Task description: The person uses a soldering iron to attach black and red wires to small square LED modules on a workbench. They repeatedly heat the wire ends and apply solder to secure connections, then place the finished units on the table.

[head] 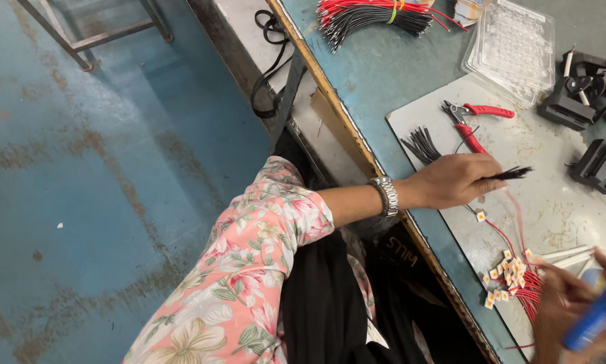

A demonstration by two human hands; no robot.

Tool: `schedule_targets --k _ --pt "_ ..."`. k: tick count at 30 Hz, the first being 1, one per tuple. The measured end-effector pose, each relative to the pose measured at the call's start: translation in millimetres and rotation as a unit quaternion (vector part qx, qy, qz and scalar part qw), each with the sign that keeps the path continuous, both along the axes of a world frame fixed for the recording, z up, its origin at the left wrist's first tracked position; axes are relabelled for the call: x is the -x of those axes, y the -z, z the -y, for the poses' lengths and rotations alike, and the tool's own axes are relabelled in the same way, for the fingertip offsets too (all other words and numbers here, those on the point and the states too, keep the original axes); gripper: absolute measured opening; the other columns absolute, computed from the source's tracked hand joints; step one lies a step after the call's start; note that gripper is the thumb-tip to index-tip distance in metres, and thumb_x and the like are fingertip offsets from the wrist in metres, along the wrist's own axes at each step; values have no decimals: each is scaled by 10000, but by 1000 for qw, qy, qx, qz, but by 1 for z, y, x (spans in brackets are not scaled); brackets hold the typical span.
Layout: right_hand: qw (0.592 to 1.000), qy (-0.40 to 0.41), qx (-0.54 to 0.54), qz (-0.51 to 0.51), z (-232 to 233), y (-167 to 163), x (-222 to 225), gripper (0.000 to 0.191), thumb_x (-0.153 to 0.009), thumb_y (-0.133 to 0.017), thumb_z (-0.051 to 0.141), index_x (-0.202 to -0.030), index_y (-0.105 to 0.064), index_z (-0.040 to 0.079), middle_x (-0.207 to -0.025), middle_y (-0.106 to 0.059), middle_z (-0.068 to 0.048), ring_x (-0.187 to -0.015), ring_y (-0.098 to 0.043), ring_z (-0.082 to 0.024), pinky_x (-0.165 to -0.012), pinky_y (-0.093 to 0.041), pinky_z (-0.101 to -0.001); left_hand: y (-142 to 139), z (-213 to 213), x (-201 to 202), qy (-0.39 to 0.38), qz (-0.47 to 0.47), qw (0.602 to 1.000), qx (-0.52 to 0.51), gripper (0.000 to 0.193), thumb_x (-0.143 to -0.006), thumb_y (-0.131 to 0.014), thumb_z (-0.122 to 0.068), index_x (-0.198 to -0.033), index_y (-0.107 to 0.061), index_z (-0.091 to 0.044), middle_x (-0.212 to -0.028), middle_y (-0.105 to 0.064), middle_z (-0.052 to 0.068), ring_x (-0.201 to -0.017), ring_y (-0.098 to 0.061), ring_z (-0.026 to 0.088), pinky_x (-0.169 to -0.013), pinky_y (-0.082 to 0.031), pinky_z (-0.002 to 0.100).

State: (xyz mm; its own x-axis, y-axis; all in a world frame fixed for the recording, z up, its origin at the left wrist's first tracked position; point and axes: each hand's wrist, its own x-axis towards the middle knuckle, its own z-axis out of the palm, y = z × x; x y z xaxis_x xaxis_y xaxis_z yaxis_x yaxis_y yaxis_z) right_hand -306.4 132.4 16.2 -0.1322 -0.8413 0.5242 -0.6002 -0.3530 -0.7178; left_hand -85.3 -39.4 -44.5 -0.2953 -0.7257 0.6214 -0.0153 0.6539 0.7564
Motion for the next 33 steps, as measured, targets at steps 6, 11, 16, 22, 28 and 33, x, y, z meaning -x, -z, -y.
schedule_targets --k 6,11,16,22,28,33 --pt "996 -39 -59 -54 8 26 -29 615 -965 -686 -158 -1386 -316 95 -1520 -513 -273 -976 -731 -315 -855 -600 -335 -8 -8 -26 -24 -73 984 161 208 -1018 -624 -287 -1062 -654 -85 -1056 -676 90 -1109 -674 323 -940 -541 417" --pt "993 33 -75 -84 6 40 -49 542 -952 -717 -79 -1351 -412 125 -1434 -654 -145 -874 -729 -199 -718 -561 -301 -16 -16 -58 131 30 991 -18 230 -992 -683 -228 -1078 -723 -19 -903 -718 151 -778 -696 282 -699 -521 388" --pt "996 14 -68 -49 5 41 -68 487 -937 -694 -78 -1302 -424 98 -1456 -595 -207 -973 -777 -221 -737 -616 -298 -32 -25 -83 208 81 971 -89 263 -900 -706 -187 -1093 -675 -11 -874 -772 117 -749 -776 229 -666 -572 316" --pt "997 3 -49 -55 7 29 -85 460 -935 -699 -66 -1279 -439 93 -1442 -592 -226 -1009 -781 -237 -821 -644 -322 -40 -31 -87 201 115 970 -69 231 -830 -723 -157 -998 -677 -5 -823 -728 153 -683 -743 264 -616 -561 320" --pt "997 3 -48 -65 1 21 -94 446 -943 -717 -54 -1265 -456 111 -1408 -624 -212 -1009 -782 -226 -826 -644 -329 -38 -35 -90 181 177 967 -36 160 -800 -735 -147 -853 -664 -14 -666 -638 144 -549 -649 288 -528 -498 360" --pt "996 2 -42 -81 1 15 -98 454 -943 -727 -39 -1265 -457 134 -1405 -627 -214 -1009 -779 -241 -830 -642 -336 -39 -36 -92 195 179 964 -6 136 -832 -754 -125 -824 -668 -19 -694 -653 135 -576 -649 278 -534 -496 360"
